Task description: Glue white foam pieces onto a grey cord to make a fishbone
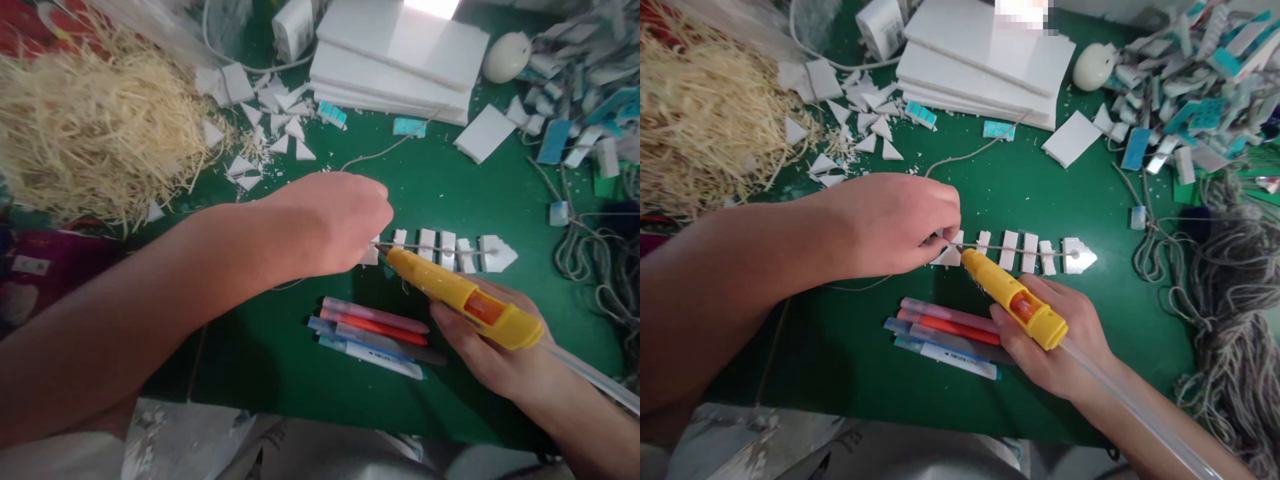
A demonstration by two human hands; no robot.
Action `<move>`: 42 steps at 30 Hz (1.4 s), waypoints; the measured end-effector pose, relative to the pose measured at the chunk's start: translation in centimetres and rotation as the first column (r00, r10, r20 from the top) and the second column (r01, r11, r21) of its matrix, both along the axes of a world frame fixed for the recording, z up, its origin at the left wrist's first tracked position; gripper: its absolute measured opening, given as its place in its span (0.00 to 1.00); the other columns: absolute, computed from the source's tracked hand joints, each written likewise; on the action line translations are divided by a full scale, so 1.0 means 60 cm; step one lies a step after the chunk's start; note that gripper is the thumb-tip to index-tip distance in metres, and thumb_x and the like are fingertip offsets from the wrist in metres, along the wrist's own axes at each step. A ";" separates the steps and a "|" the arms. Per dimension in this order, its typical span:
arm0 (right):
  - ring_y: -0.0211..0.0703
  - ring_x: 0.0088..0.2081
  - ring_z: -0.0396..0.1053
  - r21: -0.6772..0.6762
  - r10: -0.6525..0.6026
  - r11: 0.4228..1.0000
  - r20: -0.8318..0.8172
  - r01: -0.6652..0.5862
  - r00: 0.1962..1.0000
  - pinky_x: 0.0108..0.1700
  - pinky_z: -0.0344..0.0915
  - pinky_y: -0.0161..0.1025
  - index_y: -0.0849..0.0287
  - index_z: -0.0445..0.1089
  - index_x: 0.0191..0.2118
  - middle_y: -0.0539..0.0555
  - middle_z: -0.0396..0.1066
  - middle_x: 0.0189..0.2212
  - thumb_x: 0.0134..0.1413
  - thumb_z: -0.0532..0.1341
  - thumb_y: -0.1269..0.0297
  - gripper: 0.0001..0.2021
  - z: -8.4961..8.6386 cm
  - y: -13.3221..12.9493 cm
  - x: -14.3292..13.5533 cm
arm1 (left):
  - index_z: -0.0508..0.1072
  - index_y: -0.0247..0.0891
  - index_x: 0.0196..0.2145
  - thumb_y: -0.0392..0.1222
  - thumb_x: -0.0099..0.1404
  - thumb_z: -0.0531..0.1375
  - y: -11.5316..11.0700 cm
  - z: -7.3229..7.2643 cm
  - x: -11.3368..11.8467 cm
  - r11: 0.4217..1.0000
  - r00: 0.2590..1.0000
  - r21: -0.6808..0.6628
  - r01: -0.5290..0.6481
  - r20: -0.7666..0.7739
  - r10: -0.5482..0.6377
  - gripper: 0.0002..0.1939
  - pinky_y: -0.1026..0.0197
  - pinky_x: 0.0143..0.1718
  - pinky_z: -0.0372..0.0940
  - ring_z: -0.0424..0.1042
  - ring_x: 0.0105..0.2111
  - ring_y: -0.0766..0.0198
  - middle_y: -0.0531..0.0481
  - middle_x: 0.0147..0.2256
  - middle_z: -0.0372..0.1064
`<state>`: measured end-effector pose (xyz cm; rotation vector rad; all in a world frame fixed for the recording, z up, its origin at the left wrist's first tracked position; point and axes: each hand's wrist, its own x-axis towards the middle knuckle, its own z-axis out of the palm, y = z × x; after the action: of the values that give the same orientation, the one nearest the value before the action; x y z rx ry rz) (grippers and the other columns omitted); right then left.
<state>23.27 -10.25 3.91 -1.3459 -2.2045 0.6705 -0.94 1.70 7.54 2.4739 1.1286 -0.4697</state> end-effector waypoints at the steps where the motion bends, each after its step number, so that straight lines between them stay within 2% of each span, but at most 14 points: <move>1: 0.37 0.21 0.64 -0.007 -0.009 1.000 -0.002 0.009 1.000 0.24 0.61 0.38 0.50 0.64 0.33 0.46 0.66 0.23 0.83 0.59 0.50 0.21 -0.001 -0.001 0.001 | 0.85 0.40 0.40 0.35 0.67 0.67 0.001 -0.001 -0.001 1.000 1.000 -0.013 -0.011 -0.011 0.011 0.06 0.55 0.42 0.71 0.81 0.42 0.51 0.43 0.47 0.83; 4: 0.39 0.22 0.66 -0.025 -0.019 1.000 -0.009 0.018 1.000 0.26 0.61 0.39 0.50 0.64 0.33 0.47 0.68 0.24 0.82 0.60 0.52 0.20 -0.004 -0.003 0.004 | 0.86 0.41 0.41 0.35 0.68 0.65 0.003 -0.003 -0.003 1.000 0.999 -0.011 -0.024 -0.033 0.023 0.09 0.54 0.45 0.72 0.81 0.43 0.51 0.42 0.48 0.83; 10: 0.37 0.22 0.64 -0.015 -0.005 1.000 -0.020 0.005 1.000 0.25 0.59 0.37 0.51 0.63 0.34 0.45 0.64 0.24 0.83 0.60 0.52 0.20 -0.003 -0.002 0.004 | 0.86 0.40 0.40 0.37 0.66 0.65 0.002 -0.012 -0.002 0.999 1.000 0.041 0.029 -0.008 -0.029 0.08 0.58 0.39 0.70 0.77 0.37 0.56 0.42 0.44 0.84; 18: 0.36 0.21 0.62 -0.042 -0.026 0.999 -0.042 0.024 0.999 0.24 0.58 0.37 0.51 0.63 0.34 0.44 0.64 0.23 0.82 0.60 0.50 0.21 -0.003 -0.002 0.002 | 0.87 0.41 0.44 0.38 0.68 0.66 0.001 -0.014 0.000 1.000 0.998 -0.005 0.022 -0.051 -0.022 0.10 0.53 0.47 0.73 0.81 0.44 0.52 0.42 0.50 0.84; 25: 0.36 0.21 0.62 -0.042 -0.015 0.999 -0.040 0.013 0.999 0.24 0.57 0.37 0.51 0.63 0.33 0.45 0.63 0.23 0.83 0.60 0.51 0.21 0.001 -0.005 0.003 | 0.85 0.40 0.41 0.41 0.71 0.66 0.003 -0.025 -0.001 0.999 0.999 0.029 0.043 -0.015 -0.042 0.06 0.55 0.46 0.73 0.80 0.40 0.54 0.43 0.44 0.83; 32: 0.34 0.20 0.59 -0.032 0.005 0.999 -0.046 -0.007 0.999 0.23 0.55 0.36 0.52 0.61 0.32 0.43 0.60 0.22 0.83 0.60 0.53 0.21 0.003 -0.002 -0.001 | 0.87 0.42 0.45 0.39 0.72 0.65 -0.001 -0.017 -0.002 0.999 0.998 0.018 0.030 -0.054 -0.029 0.10 0.53 0.48 0.72 0.81 0.45 0.52 0.43 0.51 0.84; 38: 0.37 0.22 0.66 -0.096 -0.011 0.995 -0.076 0.004 0.997 0.25 0.61 0.37 0.50 0.63 0.34 0.45 0.67 0.25 0.81 0.62 0.55 0.18 -0.003 -0.006 0.005 | 0.87 0.41 0.45 0.40 0.72 0.65 0.001 -0.019 0.000 0.994 0.993 0.049 0.098 -0.065 -0.095 0.10 0.55 0.44 0.73 0.80 0.42 0.54 0.42 0.48 0.83; 42: 0.37 0.21 0.66 -0.087 -0.018 0.996 -0.075 0.011 0.997 0.24 0.62 0.37 0.50 0.61 0.33 0.46 0.68 0.24 0.81 0.60 0.56 0.19 0.006 0.001 0.002 | 0.87 0.40 0.43 0.39 0.70 0.65 0.004 -0.030 -0.001 0.993 0.994 0.064 0.104 -0.044 -0.101 0.09 0.57 0.45 0.74 0.79 0.40 0.57 0.43 0.45 0.83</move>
<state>23.42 -10.18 4.25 -1.3544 -2.1255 0.8069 -1.03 1.91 5.76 2.6004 1.0523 -0.5217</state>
